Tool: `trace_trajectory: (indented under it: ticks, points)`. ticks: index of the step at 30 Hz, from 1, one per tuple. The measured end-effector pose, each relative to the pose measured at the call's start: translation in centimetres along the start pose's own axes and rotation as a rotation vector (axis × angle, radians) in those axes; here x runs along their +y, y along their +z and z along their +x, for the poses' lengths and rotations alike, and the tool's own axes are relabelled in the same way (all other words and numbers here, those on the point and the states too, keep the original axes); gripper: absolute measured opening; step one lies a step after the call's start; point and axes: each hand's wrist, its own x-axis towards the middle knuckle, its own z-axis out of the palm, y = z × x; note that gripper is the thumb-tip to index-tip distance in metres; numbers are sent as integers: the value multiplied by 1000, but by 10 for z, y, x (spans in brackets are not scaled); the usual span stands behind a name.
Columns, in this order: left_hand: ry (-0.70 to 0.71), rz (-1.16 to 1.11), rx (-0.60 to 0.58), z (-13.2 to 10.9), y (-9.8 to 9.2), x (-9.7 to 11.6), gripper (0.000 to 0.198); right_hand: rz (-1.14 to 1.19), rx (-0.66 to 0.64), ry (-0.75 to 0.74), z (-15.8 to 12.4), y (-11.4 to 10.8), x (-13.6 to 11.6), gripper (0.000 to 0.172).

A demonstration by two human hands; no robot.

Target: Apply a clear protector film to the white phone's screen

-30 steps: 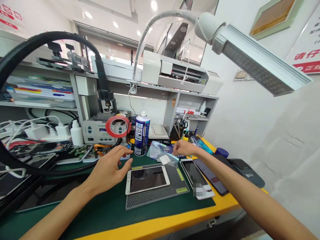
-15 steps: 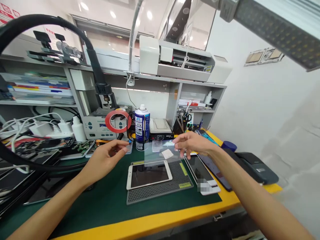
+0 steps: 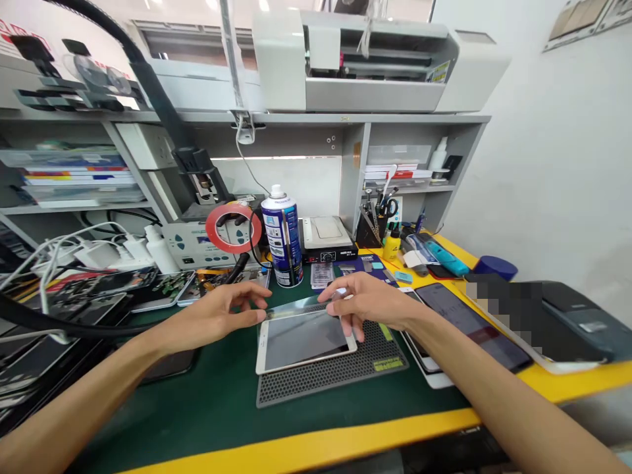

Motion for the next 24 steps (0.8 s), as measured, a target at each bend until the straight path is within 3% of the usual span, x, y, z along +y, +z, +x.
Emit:
trace_trajectory:
  ticks: [5,9,16,24]
  points:
    - [-49,-150,-110,0,6,-10,45,-72,42,30,1,6,5,43]
    - [-49,-164,-74,-1,17,-15,46,-152,107,36,-1,12,3,40]
    - [-8,20,-11,-13,26,-18,70,-226,163,27,-4,14,5,37]
    - [70,178,-21,-20,23,-16,41,-236,175,40,-2,15,8,36]
